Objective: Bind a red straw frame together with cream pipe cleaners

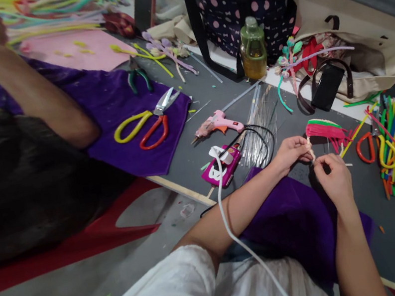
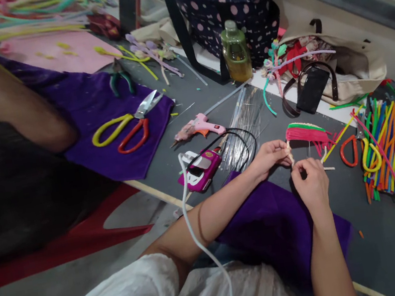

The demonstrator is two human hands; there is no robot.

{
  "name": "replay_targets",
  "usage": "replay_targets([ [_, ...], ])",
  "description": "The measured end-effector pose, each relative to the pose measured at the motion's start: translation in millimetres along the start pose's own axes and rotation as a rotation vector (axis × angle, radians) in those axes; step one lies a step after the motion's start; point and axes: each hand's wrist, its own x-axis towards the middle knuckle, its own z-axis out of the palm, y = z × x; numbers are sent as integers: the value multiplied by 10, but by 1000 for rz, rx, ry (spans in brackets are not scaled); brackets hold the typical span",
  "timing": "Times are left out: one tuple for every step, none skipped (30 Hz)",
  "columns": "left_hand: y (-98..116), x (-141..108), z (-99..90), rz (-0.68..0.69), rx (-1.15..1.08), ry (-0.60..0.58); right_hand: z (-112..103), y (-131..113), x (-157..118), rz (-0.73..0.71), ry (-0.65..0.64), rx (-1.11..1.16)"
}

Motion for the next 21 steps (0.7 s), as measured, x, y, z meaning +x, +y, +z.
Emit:
replay_targets([
  [1, -2, 3, -5, 3, 1, -2, 4, 2, -3, -11, 0],
  [3, -3, 5, -8, 6, 1, -3, 10, 3, -11, -20, 1],
  [5, -4, 6, -10, 9, -1, -1, 19, 3, -22, -28, 3],
  [8, -5, 6, -9, 12, 0, 2, 30, 3, -35, -34, 4],
  [10, -5, 6, -6, 16, -1, 7, 42, 2, -49, -41, 2],
  [12, -4, 5, -1, 22, 2, 13, 55, 0, -65, -44, -3],
  [14, -3, 4, 3, 28, 5, 20, 66, -3, -82, -44, -12],
  [15, -2, 3, 7, 33, 8, 27, 75, -7, -99, -39, -26],
  [17, -1, 3, 9, 37, 10, 33, 80, -11, -117, -29, -47],
  [18, 0, 2, 8, 38, 12, 37, 81, -14, -132, -14, -77],
  [20, 1, 2, 5, 37, 12, 39, 77, -18, -148, 1, -111],
  [22, 1, 2, 2, 35, 11, 39, 68, -21, -164, 16, -148],
  [24, 1, 1, 0, 34, 11, 37, 57, -24, -181, 26, -184],
  [26, 1, 1, -1, 33, 12, 33, 45, -26, -197, 34, -218],
  [28, 1, 1, -1, 32, 15, 29, 34, -27, -212, 37, -243],
  [30, 0, 1, 0, 32, 19, 26, 27, -28, -224, 39, -258],
  [32, 0, 1, 1, 30, 23, 25, 25, -29, -231, 40, -263],
  [33, 0, 1, 1, 29, 25, 27, 28, -29, -235, 40, -262],
  [32, 0, 1, 1, 26, 25, 32, 38, -29, -235, 40, -253],
  [31, 1, 1, 0, 23, 22, 40, 52, -29, -232, 40, -238],
  [27, 2, 1, 1, 20, 21, 50, 69, -29, -226, 37, -221],
])
